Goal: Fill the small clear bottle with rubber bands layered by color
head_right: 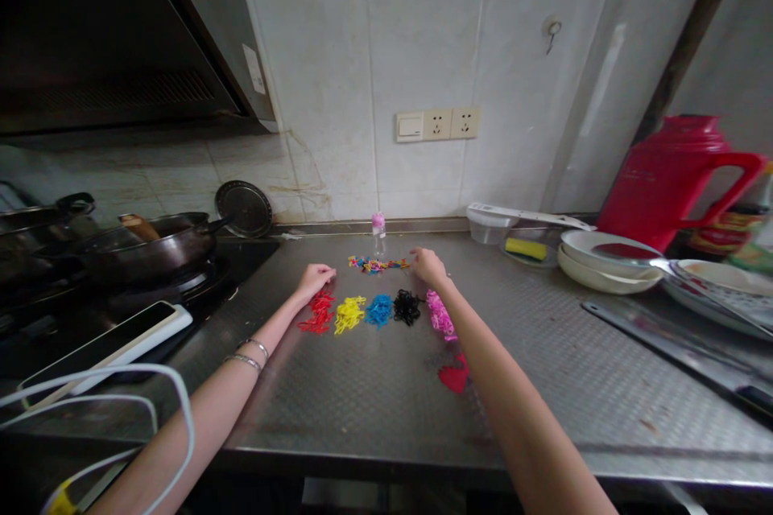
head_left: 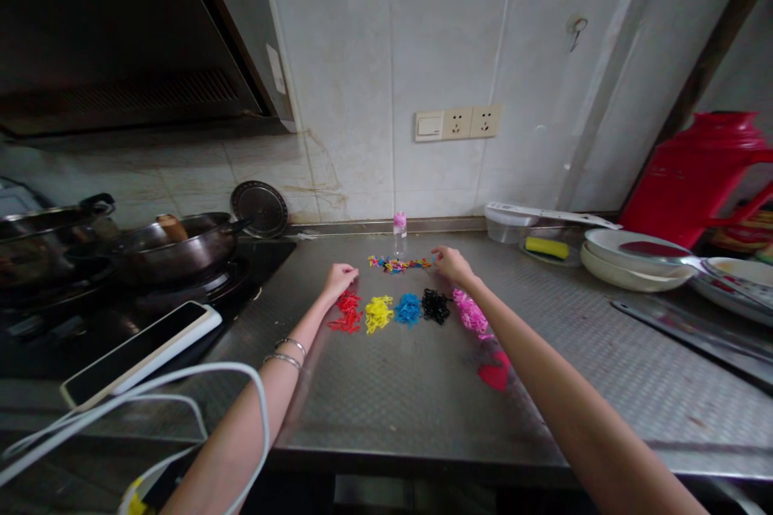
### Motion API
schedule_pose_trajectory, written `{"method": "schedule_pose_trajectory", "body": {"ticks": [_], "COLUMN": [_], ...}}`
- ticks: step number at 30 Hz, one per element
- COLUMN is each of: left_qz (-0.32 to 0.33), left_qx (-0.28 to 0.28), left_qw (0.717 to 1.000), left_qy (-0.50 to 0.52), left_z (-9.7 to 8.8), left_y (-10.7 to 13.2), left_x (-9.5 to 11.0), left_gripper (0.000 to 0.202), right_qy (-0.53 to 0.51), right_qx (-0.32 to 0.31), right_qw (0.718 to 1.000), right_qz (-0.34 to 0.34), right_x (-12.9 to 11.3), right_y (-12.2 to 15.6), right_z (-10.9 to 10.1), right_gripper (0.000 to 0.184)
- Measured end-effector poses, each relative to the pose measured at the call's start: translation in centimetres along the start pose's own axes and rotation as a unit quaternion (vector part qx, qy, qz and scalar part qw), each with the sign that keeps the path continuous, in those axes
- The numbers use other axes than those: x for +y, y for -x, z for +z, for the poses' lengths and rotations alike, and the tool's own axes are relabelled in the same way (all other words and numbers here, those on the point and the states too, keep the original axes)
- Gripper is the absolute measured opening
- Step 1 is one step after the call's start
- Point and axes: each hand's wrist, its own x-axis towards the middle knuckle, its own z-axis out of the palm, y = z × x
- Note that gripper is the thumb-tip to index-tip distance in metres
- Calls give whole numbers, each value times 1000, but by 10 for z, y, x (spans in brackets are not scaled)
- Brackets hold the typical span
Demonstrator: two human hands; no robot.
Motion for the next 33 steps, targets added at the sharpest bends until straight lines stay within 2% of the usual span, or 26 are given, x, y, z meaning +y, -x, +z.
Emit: {"method": "schedule_pose_trajectory", "body": {"ticks": [7, 16, 27, 30, 33], "left_qz": [8, -4, 7, 4, -1], "left_qx": [1, -1, 1, 3, 0], "left_qw": [1000, 1000, 1000, 1000, 1000], "left_qy": [3, 6, 7, 8, 2], "left_z": [-1, -2, -2, -2, -1], "left_y": [1, 3, 2, 2, 2], "left_x": [0, 4, 3, 3, 3], "left_gripper": [23, 22, 23, 22, 21], "right_qy": [10, 17, -46, -93, -139], "right_qx": [-11, 8, 52, 66, 58], "right_qw": [998, 999, 995, 992, 989], "right_qz": [57, 51, 76, 61, 10], "right_x": [2, -8, 6, 10, 8], "right_y": [0, -3, -2, 0, 4], "right_z": [-2, 7, -2, -7, -12], "right_gripper": [39, 38, 37, 37, 35]}}
